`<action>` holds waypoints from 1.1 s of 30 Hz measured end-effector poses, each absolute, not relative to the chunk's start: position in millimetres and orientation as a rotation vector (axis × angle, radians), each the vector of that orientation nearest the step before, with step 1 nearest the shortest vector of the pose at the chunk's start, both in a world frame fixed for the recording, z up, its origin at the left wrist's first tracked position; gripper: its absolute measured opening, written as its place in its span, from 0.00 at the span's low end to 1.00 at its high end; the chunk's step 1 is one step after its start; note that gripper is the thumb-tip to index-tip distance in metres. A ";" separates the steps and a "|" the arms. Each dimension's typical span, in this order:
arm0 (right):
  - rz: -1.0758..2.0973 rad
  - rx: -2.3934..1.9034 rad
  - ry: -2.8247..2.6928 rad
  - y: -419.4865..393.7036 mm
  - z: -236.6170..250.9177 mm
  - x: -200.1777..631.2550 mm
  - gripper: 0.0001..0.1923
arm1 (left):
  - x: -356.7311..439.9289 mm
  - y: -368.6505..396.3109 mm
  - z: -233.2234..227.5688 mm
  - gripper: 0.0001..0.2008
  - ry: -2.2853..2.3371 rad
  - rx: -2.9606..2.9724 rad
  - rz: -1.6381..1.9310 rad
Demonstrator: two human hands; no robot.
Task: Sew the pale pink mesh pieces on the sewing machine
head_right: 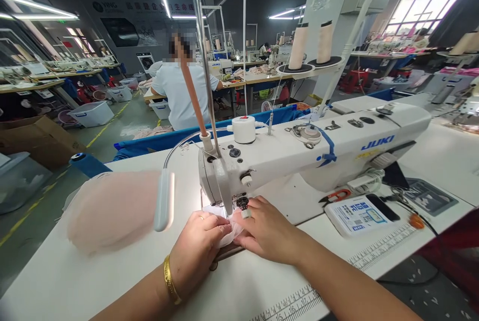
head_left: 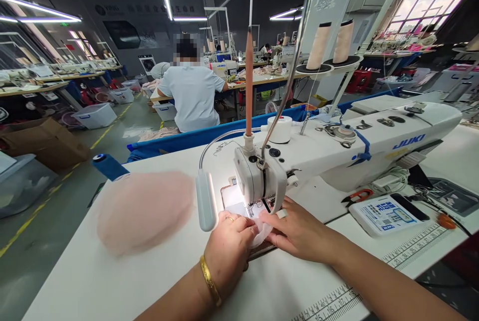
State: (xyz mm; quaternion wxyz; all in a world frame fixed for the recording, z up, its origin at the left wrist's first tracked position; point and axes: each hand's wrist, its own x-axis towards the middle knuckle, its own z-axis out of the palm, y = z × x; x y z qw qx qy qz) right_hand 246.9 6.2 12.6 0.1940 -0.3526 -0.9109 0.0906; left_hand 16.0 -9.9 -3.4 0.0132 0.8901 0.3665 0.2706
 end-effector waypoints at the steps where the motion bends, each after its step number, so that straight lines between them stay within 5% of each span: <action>1: 0.257 -0.963 -2.543 5.9 10.6 245.7 0.13 | 15.7 -8.4 -3.3 0.12 1.162 2.716 0.829; 13: 0.630 -1.006 -2.097 8.4 6.8 229.8 0.13 | 10.6 7.9 21.1 0.21 1.174 1.971 0.626; 20: 0.479 -0.784 -2.619 0.5 19.8 245.9 0.10 | 5.8 -13.5 10.0 0.12 1.000 2.463 0.737; 33: 0.397 -0.932 -2.761 -2.8 31.3 247.8 0.11 | 8.3 -24.8 5.2 0.14 0.998 2.744 0.734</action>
